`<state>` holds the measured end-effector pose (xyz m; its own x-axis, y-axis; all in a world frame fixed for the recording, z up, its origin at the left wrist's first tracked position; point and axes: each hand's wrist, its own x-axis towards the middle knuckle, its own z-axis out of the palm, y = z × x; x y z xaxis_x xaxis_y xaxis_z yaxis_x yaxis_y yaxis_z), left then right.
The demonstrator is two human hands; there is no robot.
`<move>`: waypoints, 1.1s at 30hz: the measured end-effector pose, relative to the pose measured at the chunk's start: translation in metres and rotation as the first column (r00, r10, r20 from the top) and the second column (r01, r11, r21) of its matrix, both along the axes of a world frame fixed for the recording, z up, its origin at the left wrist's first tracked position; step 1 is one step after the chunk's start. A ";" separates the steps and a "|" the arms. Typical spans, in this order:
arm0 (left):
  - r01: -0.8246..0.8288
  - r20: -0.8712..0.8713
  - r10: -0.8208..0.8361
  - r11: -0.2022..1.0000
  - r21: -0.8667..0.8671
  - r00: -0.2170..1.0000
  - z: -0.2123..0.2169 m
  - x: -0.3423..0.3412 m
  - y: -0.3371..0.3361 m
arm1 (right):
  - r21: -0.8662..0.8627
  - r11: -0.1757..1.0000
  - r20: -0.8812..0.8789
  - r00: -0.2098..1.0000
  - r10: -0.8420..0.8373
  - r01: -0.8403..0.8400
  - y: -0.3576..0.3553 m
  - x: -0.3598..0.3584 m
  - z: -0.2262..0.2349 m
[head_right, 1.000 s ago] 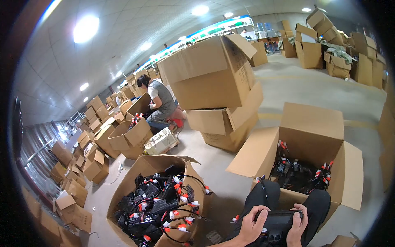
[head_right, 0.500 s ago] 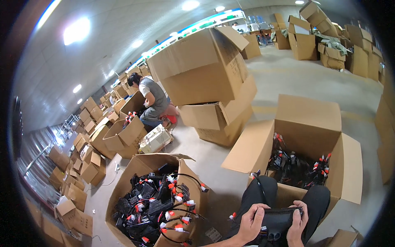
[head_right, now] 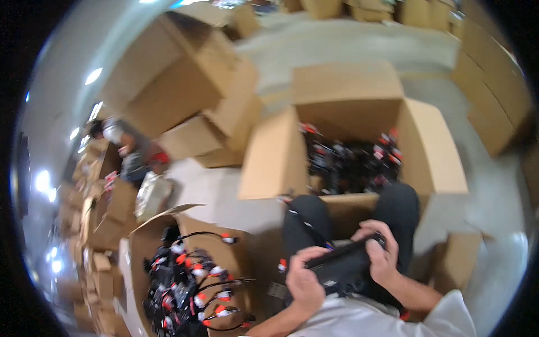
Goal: The person packs electronic devices by picking them with their attached wire harnesses from one cardboard box, turning them over by hand, and placing them into another cardboard box.
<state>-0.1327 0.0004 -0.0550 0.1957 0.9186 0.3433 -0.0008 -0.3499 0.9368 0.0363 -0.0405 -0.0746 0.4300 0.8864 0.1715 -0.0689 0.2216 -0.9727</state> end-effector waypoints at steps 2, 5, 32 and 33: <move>0.030 0.068 -0.030 1.000 -0.006 0.997 0.004 -0.002 0.002 | 0.031 0.999 0.019 0.999 0.042 -0.042 0.007 0.005 0.008; 0.139 0.134 -0.134 0.990 -0.033 0.982 0.012 0.005 0.011 | 0.012 0.999 0.007 0.999 0.035 -0.035 0.011 0.018 0.015; -0.071 -0.471 -0.164 0.894 -0.442 0.867 -0.096 0.106 0.365 | -0.613 0.672 0.317 0.650 0.691 -0.416 0.292 0.252 -0.085; -0.098 -0.589 -0.206 0.892 -0.441 0.781 -0.131 0.104 0.369 | -0.662 0.636 0.364 0.572 0.735 -0.397 0.302 0.251 -0.109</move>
<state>-0.0287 0.3695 -0.1862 0.2743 0.9173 -0.2886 0.6112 0.0654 0.7887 0.2876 0.2614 -0.1832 -0.2289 0.9202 -0.3176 0.5709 -0.1373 -0.8094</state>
